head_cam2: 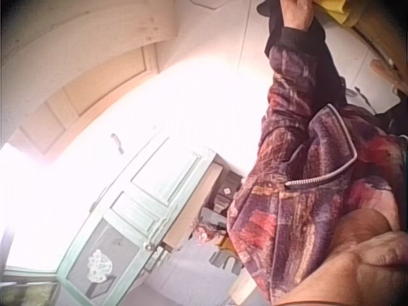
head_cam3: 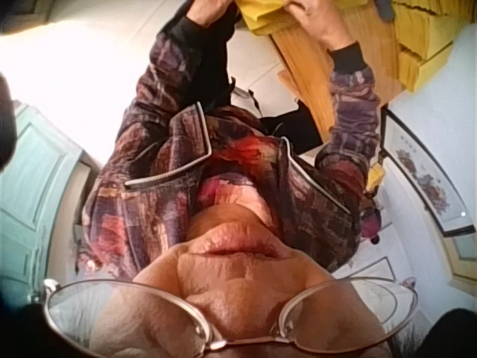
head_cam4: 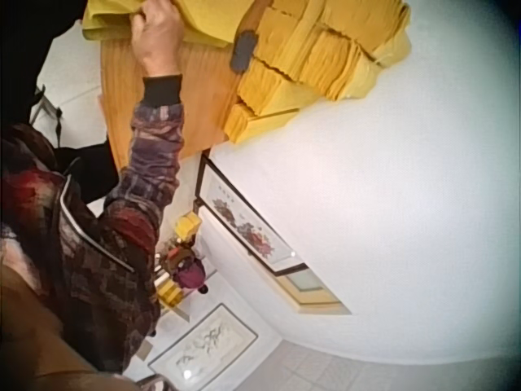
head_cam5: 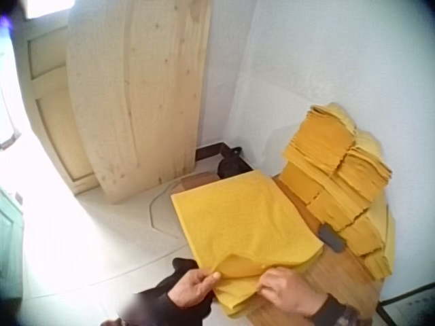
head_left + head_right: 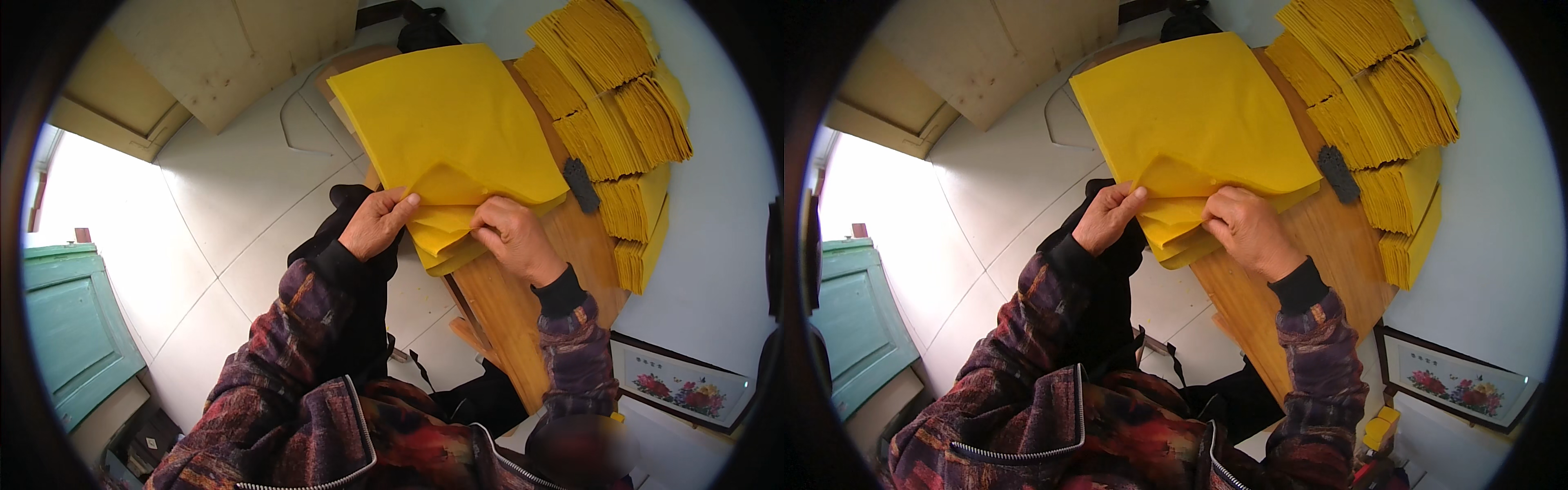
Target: The person repeatedly folds yellow paper sheets on a wooden table, aligning edges and creasing folds by hand. The folded sheets are stacked into neat piles on the table.
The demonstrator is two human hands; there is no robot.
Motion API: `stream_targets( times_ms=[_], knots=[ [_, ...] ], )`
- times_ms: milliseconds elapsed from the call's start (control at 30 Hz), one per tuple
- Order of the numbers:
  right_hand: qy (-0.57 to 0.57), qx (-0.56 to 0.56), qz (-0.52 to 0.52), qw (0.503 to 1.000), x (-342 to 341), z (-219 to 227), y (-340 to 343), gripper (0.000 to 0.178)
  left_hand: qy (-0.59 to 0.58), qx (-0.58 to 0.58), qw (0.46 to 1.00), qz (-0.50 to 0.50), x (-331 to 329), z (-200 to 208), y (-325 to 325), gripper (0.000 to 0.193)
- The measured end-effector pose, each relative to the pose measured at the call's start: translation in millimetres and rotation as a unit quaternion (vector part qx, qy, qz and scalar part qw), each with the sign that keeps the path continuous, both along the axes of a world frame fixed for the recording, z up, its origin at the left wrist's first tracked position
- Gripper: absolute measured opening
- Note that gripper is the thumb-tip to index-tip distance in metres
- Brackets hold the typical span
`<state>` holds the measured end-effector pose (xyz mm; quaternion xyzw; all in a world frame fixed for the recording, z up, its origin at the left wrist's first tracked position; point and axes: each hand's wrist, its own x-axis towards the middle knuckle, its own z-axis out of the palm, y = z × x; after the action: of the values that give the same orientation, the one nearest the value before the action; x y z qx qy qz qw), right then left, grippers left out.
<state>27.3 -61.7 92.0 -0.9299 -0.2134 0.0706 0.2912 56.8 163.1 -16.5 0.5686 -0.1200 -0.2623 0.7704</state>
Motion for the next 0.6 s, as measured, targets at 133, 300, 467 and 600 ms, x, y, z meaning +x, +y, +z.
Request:
stream_targets(
  times_ms=[133, 300, 467, 600],
  knots=[
    [0.071, 0.013, -0.027, 0.997, 6, 6, -4, 0.011, 0.019, -0.048, 0.998, -0.029, -2, 15, 6, 0.039],
    [0.064, 0.013, -0.035, 0.997, 6, 4, -2, 0.015, 0.018, -0.061, 0.997, -0.032, -1, 15, 4, 0.033],
    [-0.139, -0.055, -0.041, 0.988, -15, -3, 8, 0.037, 0.005, 0.031, 1.0, 0.003, 0, -6, -2, 0.035],
    [-0.226, -0.088, -0.046, 0.969, -30, -8, 8, 0.045, -0.021, 0.019, 0.999, 0.038, -2, -13, -5, 0.041]
  ],
)
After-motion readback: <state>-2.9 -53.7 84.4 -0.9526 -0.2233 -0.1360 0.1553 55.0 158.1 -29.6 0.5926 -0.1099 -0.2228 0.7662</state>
